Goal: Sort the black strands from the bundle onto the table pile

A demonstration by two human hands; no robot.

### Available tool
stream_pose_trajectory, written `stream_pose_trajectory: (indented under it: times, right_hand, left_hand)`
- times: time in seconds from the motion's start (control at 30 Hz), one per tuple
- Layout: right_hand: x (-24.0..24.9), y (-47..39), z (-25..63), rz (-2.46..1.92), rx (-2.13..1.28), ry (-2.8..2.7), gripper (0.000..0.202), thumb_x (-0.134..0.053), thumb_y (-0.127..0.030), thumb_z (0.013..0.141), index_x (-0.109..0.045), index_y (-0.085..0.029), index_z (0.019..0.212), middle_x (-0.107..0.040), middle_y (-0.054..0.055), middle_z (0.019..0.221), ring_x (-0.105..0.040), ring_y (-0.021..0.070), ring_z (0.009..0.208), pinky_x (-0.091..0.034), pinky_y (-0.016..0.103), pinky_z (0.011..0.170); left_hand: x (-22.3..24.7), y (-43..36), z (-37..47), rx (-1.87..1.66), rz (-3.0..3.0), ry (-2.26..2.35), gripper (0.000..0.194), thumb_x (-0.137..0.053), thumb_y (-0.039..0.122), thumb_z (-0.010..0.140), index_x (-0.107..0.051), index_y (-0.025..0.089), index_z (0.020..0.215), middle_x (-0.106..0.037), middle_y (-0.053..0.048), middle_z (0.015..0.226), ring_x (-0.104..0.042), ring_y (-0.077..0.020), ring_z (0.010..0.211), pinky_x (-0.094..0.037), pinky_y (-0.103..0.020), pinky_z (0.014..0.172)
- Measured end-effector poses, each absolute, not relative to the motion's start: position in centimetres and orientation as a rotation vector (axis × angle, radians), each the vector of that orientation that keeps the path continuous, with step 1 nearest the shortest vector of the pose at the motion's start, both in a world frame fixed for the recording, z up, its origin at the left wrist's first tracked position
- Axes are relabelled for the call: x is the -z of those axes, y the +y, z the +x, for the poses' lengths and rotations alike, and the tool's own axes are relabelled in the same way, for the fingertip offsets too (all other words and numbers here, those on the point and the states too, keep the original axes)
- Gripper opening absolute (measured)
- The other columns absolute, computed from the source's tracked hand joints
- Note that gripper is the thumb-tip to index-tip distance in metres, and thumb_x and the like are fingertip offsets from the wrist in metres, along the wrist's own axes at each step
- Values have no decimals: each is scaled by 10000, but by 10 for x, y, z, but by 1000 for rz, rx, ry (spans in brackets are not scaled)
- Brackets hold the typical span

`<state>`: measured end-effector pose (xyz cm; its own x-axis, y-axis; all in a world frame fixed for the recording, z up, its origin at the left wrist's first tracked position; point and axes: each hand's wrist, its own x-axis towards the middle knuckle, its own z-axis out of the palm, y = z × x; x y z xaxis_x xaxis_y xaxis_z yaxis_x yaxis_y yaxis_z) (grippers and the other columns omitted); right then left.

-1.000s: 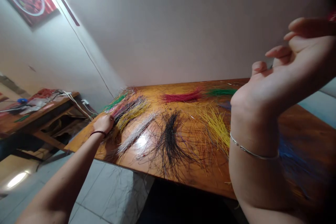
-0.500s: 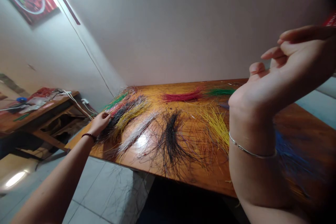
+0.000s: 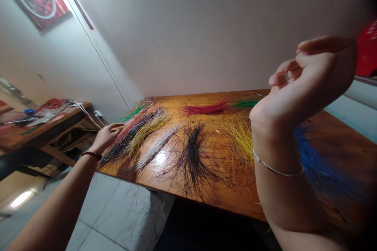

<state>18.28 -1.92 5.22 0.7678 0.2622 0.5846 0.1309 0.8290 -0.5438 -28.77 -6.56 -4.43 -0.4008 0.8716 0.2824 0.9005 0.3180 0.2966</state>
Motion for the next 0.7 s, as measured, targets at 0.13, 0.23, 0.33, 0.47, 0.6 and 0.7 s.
stream_pose_trajectory:
  times: [0.13,0.23,0.33,0.47,0.6,0.7]
  right_hand:
    - [-52,-20,184,-543,-116,-679,134,-315,-178,751,-408,-218,662,-404,-11,687,-309,49,470,-220,236,425]
    - [-52,-23,184,-555,-138,-678,135,-311,-165,742,-401,-230,665,-417,3,698,-356,69,470,-228,244,424]
    - [-51,-25,182,-609,-112,-697,129,-291,-157,742,-368,-234,673,-418,11,707,-405,89,490,-240,254,435]
    - [-51,-25,181,-591,-100,-717,122,-292,-172,764,-349,-224,670,-417,11,710,-397,88,493,-222,257,445]
    - [-51,-26,181,-550,-82,-709,136,-300,-138,754,-337,-221,653,-399,5,708,-328,68,471,-215,243,441]
    - [-51,-26,180,-525,-78,-721,161,-304,-106,758,-329,-222,649,-384,4,708,-328,68,474,-221,242,444]
  left_hand:
    - [41,-80,-269,462,-1731,-2388,456,-534,569,781,-737,221,995,-728,-76,924,-651,-246,787,-448,-299,682]
    - [47,-87,-254,230,-1773,-2309,445,-513,575,808,-729,241,1009,-719,-76,964,-643,-246,829,-429,-283,658]
    - [55,-89,-245,125,-1643,-2277,411,-481,497,847,-721,226,1042,-708,-103,1022,-621,-285,948,-431,-296,680]
    - [61,-88,-246,120,-1569,-2323,392,-461,444,856,-730,217,1031,-712,-125,986,-630,-302,909,-434,-320,670]
    - [69,-84,-254,169,-1579,-2355,384,-467,453,847,-747,230,987,-714,-122,989,-639,-303,894,-424,-320,655]
    - [75,-82,-258,226,-1574,-2361,379,-468,446,847,-750,226,973,-719,-118,991,-643,-299,904,-427,-312,657]
